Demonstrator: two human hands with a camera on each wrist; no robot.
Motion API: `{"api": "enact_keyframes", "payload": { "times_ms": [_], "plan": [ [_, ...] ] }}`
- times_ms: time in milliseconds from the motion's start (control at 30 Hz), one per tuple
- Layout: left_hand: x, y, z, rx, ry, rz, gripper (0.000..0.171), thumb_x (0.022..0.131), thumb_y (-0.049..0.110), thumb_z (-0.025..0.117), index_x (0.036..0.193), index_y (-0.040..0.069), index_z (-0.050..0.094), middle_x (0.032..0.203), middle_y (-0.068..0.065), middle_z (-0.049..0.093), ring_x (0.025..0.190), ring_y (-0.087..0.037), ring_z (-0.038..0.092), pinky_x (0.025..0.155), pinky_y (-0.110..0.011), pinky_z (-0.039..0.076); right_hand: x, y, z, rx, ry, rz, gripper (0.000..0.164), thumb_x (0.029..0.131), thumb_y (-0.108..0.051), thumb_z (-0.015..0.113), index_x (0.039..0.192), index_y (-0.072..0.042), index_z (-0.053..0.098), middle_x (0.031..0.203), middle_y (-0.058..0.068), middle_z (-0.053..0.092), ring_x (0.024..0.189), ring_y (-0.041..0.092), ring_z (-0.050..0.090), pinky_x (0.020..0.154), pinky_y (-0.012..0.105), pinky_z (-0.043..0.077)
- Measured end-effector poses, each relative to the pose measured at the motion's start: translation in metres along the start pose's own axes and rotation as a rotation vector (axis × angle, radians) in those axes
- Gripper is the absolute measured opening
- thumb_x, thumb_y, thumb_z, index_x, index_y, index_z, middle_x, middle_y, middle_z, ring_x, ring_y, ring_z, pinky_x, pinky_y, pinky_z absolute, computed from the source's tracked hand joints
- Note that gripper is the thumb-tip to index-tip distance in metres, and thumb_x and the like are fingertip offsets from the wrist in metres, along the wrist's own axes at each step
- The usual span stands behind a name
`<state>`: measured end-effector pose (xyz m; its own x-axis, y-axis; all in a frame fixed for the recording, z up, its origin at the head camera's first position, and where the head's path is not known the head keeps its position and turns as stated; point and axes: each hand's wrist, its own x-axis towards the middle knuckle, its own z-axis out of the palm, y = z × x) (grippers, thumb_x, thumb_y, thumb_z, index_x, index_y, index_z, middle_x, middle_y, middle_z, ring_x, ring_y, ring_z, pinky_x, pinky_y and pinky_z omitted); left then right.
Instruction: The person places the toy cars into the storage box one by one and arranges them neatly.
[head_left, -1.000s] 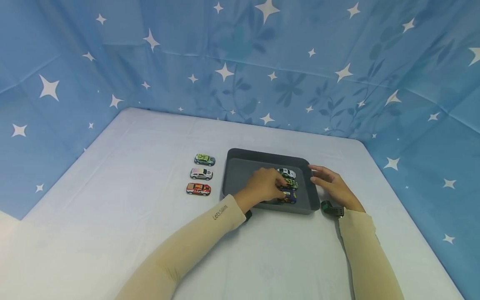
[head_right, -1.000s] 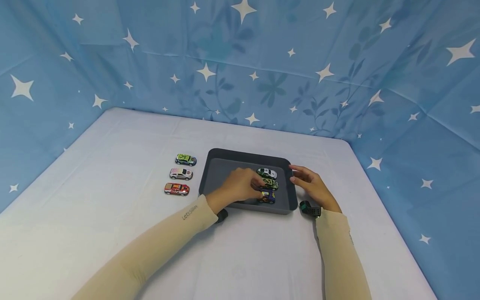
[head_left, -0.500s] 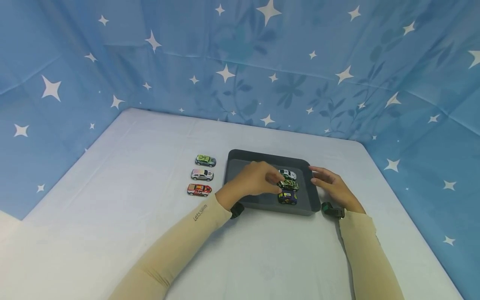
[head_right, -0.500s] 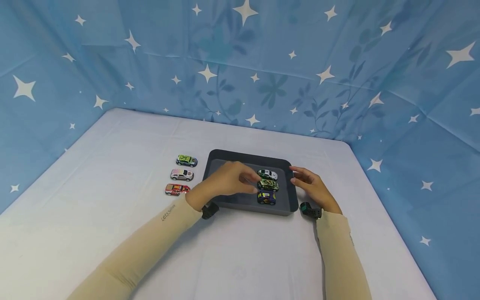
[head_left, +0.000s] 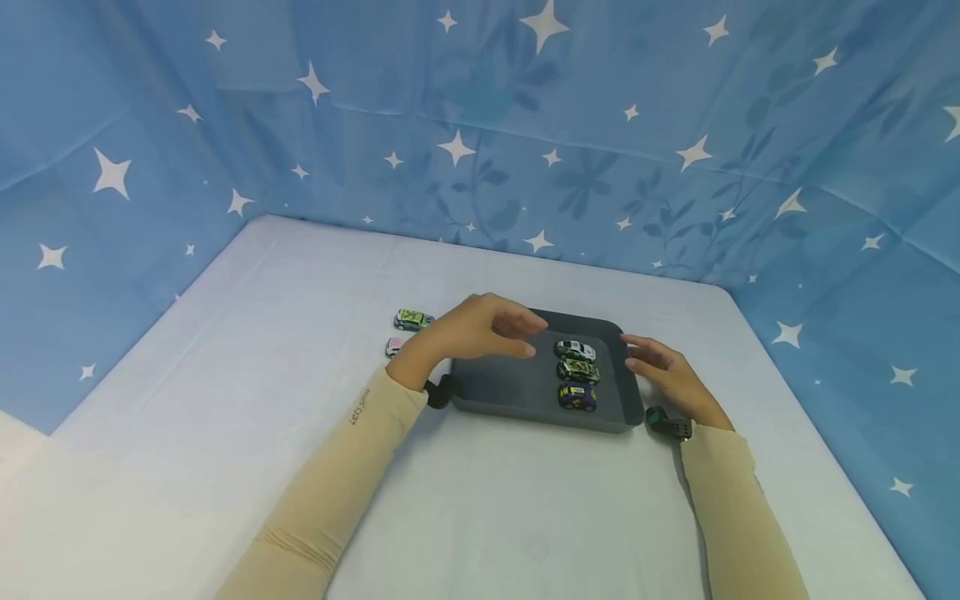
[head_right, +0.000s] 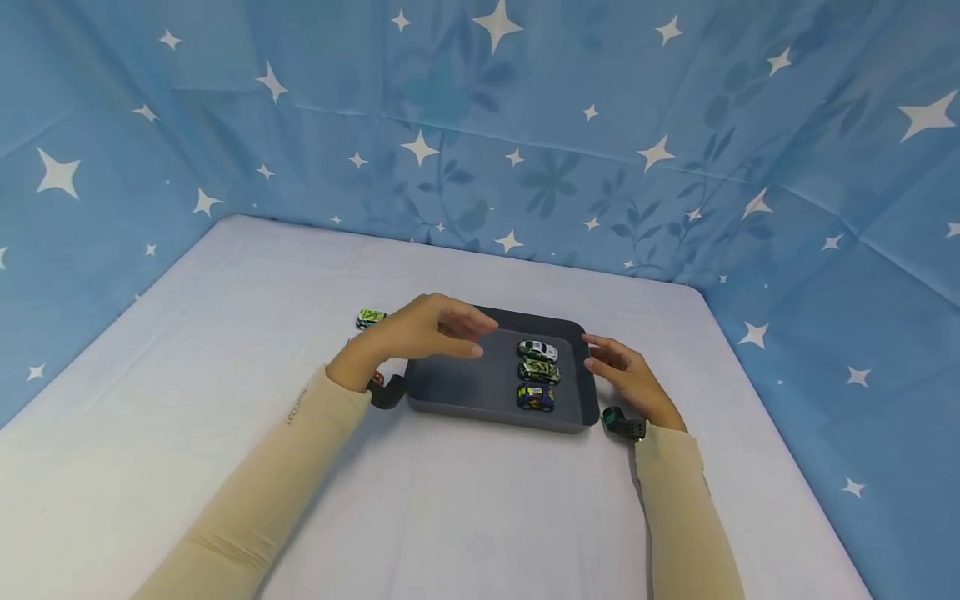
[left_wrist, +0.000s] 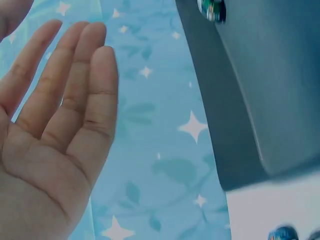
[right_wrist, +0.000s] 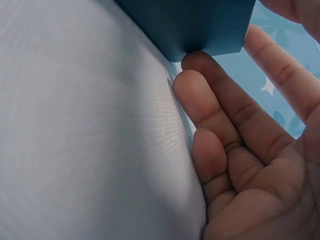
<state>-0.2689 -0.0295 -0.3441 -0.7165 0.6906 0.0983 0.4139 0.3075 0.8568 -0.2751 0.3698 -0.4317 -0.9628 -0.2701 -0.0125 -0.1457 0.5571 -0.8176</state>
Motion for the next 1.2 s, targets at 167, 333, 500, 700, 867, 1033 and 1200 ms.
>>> {"api": "enact_keyframes", "payload": {
  "times_ms": [167,333,500,700,867,1033,1200],
  "plan": [
    [-0.008,-0.010,-0.016,-0.050,0.040,-0.026,0.045,0.101,0.011,0.079,0.145,0.005,0.069,0.146,-0.013,0.068,0.134,-0.029,0.066,0.106,-0.035,0.057,-0.002,-0.002,0.003,0.005,0.002,0.004,0.060,0.113,-0.024,0.062,0.163,0.001,0.042,0.163,0.034,0.042,0.148,0.054,0.042,0.120,0.072,0.033],
    [-0.016,-0.024,-0.033,-0.056,0.101,-0.041,0.045,0.102,0.011,0.076,0.146,0.003,0.067,0.145,-0.016,0.068,0.135,-0.031,0.065,0.110,-0.041,0.055,-0.002,-0.001,0.005,-0.012,-0.004,0.011,0.061,0.112,-0.026,0.062,0.163,0.001,0.043,0.164,0.034,0.041,0.149,0.054,0.042,0.121,0.073,0.031],
    [-0.024,-0.038,-0.047,-0.068,0.164,-0.091,0.047,0.104,0.012,0.074,0.149,0.003,0.065,0.146,-0.015,0.068,0.138,-0.032,0.063,0.115,-0.050,0.050,-0.002,0.000,0.004,-0.003,-0.004,0.013,0.061,0.112,-0.025,0.062,0.163,0.001,0.041,0.164,0.035,0.040,0.150,0.056,0.040,0.121,0.075,0.029],
    [-0.031,-0.055,-0.061,-0.073,0.216,-0.143,0.047,0.106,0.014,0.072,0.151,0.004,0.063,0.149,-0.015,0.066,0.141,-0.034,0.060,0.117,-0.051,0.049,-0.003,-0.001,0.003,0.008,-0.004,0.019,0.062,0.112,-0.026,0.063,0.163,0.001,0.042,0.165,0.034,0.040,0.151,0.055,0.038,0.121,0.075,0.028],
    [-0.037,-0.066,-0.071,-0.076,0.264,-0.165,0.048,0.106,0.013,0.072,0.151,0.002,0.062,0.151,-0.017,0.064,0.138,-0.034,0.062,0.117,-0.050,0.048,-0.003,-0.002,0.002,0.020,0.002,0.019,0.062,0.112,-0.025,0.063,0.163,0.001,0.042,0.165,0.033,0.040,0.151,0.054,0.039,0.122,0.074,0.028],
    [-0.046,-0.074,-0.078,-0.087,0.301,-0.212,0.048,0.107,0.017,0.071,0.152,0.004,0.061,0.152,-0.018,0.063,0.141,-0.036,0.059,0.121,-0.054,0.043,-0.004,-0.003,0.001,0.025,0.000,0.010,0.061,0.112,-0.024,0.062,0.163,0.002,0.042,0.166,0.033,0.040,0.151,0.054,0.039,0.122,0.074,0.028],
    [-0.053,-0.087,-0.083,-0.097,0.339,-0.249,0.048,0.108,0.020,0.069,0.153,0.004,0.061,0.153,-0.019,0.062,0.145,-0.036,0.054,0.125,-0.057,0.037,-0.004,-0.004,0.000,0.020,-0.002,0.010,0.061,0.112,-0.024,0.062,0.164,0.001,0.041,0.166,0.033,0.039,0.151,0.055,0.038,0.122,0.075,0.028]
  ]
}}
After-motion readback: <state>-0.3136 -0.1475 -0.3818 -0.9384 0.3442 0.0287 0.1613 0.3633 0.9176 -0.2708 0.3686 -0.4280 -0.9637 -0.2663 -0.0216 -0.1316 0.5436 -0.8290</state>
